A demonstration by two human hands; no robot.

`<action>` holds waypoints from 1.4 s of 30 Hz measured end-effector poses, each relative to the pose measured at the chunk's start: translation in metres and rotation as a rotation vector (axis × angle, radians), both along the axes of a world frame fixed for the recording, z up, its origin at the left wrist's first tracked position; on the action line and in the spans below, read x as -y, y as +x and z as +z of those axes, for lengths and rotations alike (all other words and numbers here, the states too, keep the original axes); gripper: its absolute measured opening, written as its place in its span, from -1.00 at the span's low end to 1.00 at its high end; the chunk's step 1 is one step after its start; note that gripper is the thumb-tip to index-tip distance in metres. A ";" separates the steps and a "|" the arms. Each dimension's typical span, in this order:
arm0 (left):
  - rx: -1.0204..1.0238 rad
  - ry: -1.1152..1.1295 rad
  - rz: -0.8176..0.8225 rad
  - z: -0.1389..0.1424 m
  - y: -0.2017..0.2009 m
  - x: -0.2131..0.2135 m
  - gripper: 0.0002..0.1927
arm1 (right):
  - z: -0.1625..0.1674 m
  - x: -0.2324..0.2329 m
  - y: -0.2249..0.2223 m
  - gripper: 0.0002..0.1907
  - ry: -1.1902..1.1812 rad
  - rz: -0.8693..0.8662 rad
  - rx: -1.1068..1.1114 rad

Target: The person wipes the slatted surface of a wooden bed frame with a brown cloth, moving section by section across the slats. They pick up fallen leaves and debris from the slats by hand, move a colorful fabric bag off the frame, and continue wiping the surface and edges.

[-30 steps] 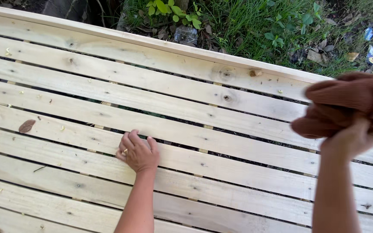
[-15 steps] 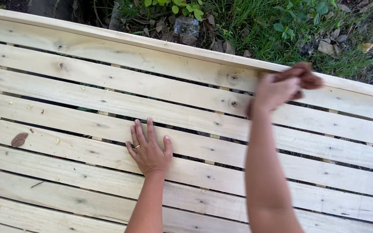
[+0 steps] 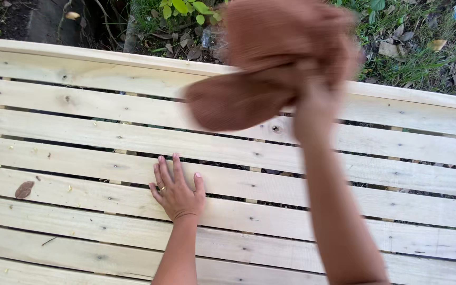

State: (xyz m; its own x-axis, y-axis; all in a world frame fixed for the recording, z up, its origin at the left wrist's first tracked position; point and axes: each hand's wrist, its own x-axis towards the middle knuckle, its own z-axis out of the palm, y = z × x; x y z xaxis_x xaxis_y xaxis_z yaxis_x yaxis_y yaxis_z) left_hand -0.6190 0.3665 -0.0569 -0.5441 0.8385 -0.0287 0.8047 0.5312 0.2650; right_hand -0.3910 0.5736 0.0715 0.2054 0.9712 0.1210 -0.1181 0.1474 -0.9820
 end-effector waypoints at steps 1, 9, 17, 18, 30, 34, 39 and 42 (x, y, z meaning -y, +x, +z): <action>-0.003 0.004 -0.001 0.002 0.001 0.000 -0.19 | -0.001 -0.012 0.067 -0.44 0.156 -0.064 -0.228; -0.032 0.023 -0.013 0.002 0.003 0.003 -0.18 | -0.087 -0.016 0.357 -0.36 -0.643 -0.666 0.346; -0.031 -0.018 0.022 0.013 0.003 -0.007 -0.17 | -0.104 -0.033 -0.036 -0.32 -0.273 -0.589 0.599; -0.027 -0.050 0.006 0.016 0.001 -0.008 -0.16 | -0.097 -0.016 -0.120 -0.20 -0.247 -0.515 0.878; 0.162 -0.014 -0.004 0.026 -0.009 -0.014 -0.25 | 0.018 0.062 -0.309 -0.45 0.044 0.784 0.015; 0.101 -0.123 -0.004 0.018 -0.009 -0.021 -0.23 | -0.021 0.035 -0.179 -0.49 0.065 0.436 0.399; 0.106 -0.023 0.013 0.013 -0.010 -0.022 -0.17 | -0.082 0.032 -0.137 -0.22 0.067 -0.002 1.160; 0.122 0.004 0.006 0.005 -0.013 -0.023 -0.20 | -0.110 0.020 -0.193 -0.13 0.038 -0.003 1.320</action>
State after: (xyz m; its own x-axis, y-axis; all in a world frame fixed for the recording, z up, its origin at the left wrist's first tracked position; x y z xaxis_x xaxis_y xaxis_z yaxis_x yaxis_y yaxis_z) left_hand -0.6324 0.3899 -0.0514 -0.5418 0.8355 -0.0916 0.7630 0.5346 0.3633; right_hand -0.5839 0.5541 -0.0385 -0.0850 0.9625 0.2576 0.9191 0.1756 -0.3528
